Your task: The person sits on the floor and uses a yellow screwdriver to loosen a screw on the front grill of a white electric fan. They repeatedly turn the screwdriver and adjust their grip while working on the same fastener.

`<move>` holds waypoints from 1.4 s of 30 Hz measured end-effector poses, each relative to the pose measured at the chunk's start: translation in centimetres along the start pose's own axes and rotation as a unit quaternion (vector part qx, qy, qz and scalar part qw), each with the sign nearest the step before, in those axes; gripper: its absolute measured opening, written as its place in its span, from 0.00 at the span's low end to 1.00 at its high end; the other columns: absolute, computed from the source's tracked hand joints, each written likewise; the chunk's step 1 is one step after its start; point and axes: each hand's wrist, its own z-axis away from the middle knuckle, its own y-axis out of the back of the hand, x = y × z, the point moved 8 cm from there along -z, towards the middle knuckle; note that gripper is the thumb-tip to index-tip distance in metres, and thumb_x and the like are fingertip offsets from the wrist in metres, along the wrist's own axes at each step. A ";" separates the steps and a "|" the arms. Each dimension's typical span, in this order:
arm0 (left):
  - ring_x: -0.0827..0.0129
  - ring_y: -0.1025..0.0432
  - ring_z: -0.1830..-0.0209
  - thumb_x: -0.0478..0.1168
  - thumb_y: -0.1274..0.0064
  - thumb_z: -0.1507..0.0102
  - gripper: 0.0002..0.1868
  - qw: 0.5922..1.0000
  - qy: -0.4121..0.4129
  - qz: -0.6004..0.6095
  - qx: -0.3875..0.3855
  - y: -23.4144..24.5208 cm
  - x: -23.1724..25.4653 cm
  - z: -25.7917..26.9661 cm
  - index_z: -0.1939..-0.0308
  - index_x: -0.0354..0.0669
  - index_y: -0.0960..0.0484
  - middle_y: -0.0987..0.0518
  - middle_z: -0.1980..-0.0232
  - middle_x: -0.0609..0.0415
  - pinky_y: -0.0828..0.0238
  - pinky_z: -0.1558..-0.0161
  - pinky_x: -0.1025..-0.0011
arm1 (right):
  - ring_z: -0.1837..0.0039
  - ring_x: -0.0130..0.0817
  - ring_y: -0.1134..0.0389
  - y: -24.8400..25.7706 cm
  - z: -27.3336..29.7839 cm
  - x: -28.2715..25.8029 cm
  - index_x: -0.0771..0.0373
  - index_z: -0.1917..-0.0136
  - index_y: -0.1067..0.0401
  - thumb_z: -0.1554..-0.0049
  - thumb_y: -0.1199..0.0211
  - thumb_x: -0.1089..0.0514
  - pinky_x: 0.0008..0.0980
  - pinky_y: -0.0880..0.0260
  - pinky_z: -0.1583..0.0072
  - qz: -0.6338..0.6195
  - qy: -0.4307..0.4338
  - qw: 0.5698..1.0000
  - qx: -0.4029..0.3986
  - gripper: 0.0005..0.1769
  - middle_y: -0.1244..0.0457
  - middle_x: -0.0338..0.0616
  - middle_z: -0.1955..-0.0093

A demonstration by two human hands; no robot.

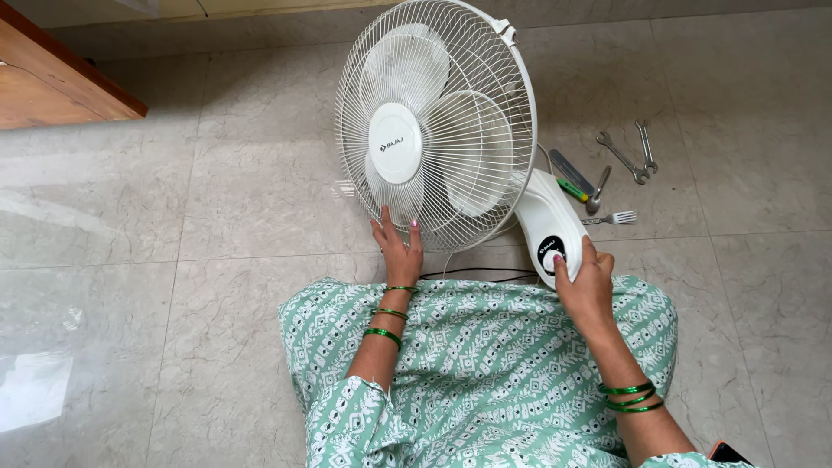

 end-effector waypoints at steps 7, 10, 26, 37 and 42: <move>0.30 0.64 0.18 0.50 0.55 0.28 0.40 0.999 -0.008 0.016 0.027 1.1 -0.1 0.5 0.21 0.31 0.52 0.59 0.21 0.22 0.59 0.23 0.46 | 0.50 0.43 0.29 -3.7 4.2 -3.5 0.70 0.29 0.35 0.41 0.36 0.52 0.38 0.27 0.47 -0.094 -0.046 0.989 -0.108 0.32 0.36 0.55 0.41; 0.31 0.64 0.18 0.49 0.54 0.29 0.40 0.999 -0.016 0.022 0.042 2.0 0.8 1.0 0.21 0.29 0.53 0.59 0.20 0.22 0.59 0.23 0.46 | 0.47 0.35 0.28 -6.3 5.1 -3.8 0.68 0.29 0.35 0.41 0.37 0.55 0.30 0.26 0.50 -0.210 -0.047 0.962 -0.169 0.30 0.34 0.52 0.41; 0.44 0.57 0.16 0.55 0.38 0.42 0.39 0.883 -0.363 -0.196 -0.223 -1.1 12.6 12.6 0.26 0.65 0.31 0.49 0.18 0.39 0.73 0.24 0.31 | 0.48 0.58 0.30 -9.4 -7.7 6.8 0.65 0.48 0.30 0.50 0.29 0.62 0.52 0.28 0.49 0.099 0.033 0.994 -0.036 0.17 0.33 0.57 0.49; 0.48 0.48 0.20 0.35 0.43 0.54 0.37 0.889 -0.335 -0.248 -0.193 0.3 11.5 10.6 0.40 0.68 0.20 0.30 0.29 0.51 0.73 0.27 0.27 | 0.56 0.45 0.27 -9.4 -10.1 8.1 0.68 0.54 0.28 0.54 0.20 0.61 0.42 0.25 0.52 -0.053 -0.093 0.992 -0.059 0.20 0.30 0.52 0.57; 0.49 0.44 0.21 0.26 0.48 0.57 0.29 0.925 -0.243 -0.265 -0.121 2.7 9.3 7.2 0.56 0.61 0.19 0.25 0.35 0.56 0.72 0.25 0.30 | 0.59 0.36 0.26 -8.8 -10.0 10.2 0.68 0.57 0.25 0.57 0.19 0.66 0.33 0.24 0.57 -0.119 -0.164 0.974 -0.098 0.17 0.29 0.50 0.60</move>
